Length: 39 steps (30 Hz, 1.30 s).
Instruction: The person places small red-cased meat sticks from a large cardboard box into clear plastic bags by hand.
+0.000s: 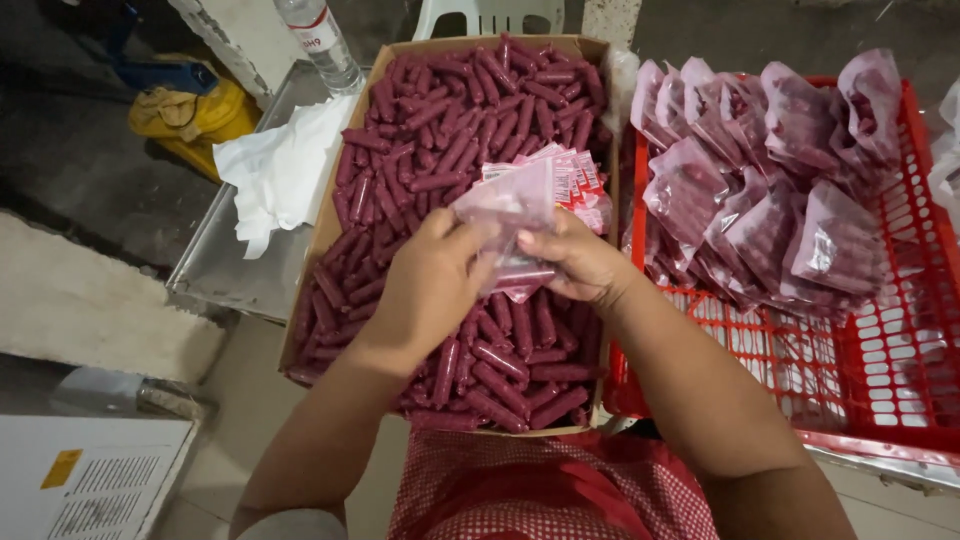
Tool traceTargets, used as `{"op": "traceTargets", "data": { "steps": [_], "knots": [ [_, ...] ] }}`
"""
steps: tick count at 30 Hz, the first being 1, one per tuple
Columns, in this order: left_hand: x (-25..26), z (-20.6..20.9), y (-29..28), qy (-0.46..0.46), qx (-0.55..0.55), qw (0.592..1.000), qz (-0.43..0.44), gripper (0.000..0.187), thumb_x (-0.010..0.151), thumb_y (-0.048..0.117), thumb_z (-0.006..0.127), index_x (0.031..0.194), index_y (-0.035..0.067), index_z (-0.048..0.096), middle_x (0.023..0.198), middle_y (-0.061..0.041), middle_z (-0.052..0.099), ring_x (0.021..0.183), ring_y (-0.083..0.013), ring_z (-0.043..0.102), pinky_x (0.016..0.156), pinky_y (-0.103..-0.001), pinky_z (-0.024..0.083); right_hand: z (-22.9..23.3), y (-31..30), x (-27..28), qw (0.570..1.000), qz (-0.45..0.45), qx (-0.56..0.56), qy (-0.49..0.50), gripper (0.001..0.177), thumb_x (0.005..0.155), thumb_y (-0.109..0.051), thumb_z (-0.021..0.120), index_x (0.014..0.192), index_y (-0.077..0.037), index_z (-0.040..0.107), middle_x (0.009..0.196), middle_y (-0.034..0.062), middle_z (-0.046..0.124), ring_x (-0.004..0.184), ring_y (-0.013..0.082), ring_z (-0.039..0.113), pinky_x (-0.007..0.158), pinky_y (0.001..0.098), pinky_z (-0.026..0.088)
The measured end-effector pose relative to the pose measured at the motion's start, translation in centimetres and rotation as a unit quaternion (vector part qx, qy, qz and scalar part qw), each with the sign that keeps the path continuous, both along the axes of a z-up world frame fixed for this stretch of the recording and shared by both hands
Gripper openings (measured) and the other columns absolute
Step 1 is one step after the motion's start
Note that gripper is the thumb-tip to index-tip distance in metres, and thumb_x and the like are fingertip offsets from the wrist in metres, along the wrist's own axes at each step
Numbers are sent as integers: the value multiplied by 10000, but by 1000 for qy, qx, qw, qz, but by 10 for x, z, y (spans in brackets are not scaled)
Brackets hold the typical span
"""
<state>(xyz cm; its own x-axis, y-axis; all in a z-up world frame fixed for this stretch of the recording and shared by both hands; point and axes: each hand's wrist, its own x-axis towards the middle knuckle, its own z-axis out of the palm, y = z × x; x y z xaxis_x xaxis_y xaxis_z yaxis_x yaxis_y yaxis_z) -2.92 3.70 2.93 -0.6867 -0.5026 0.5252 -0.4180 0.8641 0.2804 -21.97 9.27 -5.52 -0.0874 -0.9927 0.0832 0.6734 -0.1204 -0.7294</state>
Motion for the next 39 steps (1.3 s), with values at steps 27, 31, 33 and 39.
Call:
{"op": "traceTargets", "data": {
  "steps": [27,31,33,39],
  "knots": [
    [9,7,-30,262,474,837,-83,414,831,16,817,1183,-7,601,989,-114,728,809,-102,677,639,-208,616,-21,-14,-18,997,30,-1,-70,765,850,-474,763,1368,53,567,1297,325,640,1157,473,670,931,635,572],
    [-5,7,-25,232,378,892,-85,343,726,67,920,1025,28,757,833,-53,623,692,-74,572,597,-210,561,-7,-9,-5,994,-28,3,-101,533,813,-208,856,1216,62,635,1148,294,705,1046,466,719,856,657,604],
    [-18,-9,-31,204,297,930,-74,325,755,209,913,1023,81,783,859,-64,650,722,-158,626,655,-283,575,12,-7,0,993,-55,29,-98,437,834,-197,840,1172,15,660,1107,254,726,1030,451,732,866,653,603],
    [-41,-34,-48,231,223,947,-18,142,828,207,818,968,210,796,904,-17,684,850,-165,681,823,-306,565,1,-16,-6,983,-139,87,-76,334,846,-98,834,1152,-60,705,1044,195,759,969,407,762,828,615,624]
  ]
}}
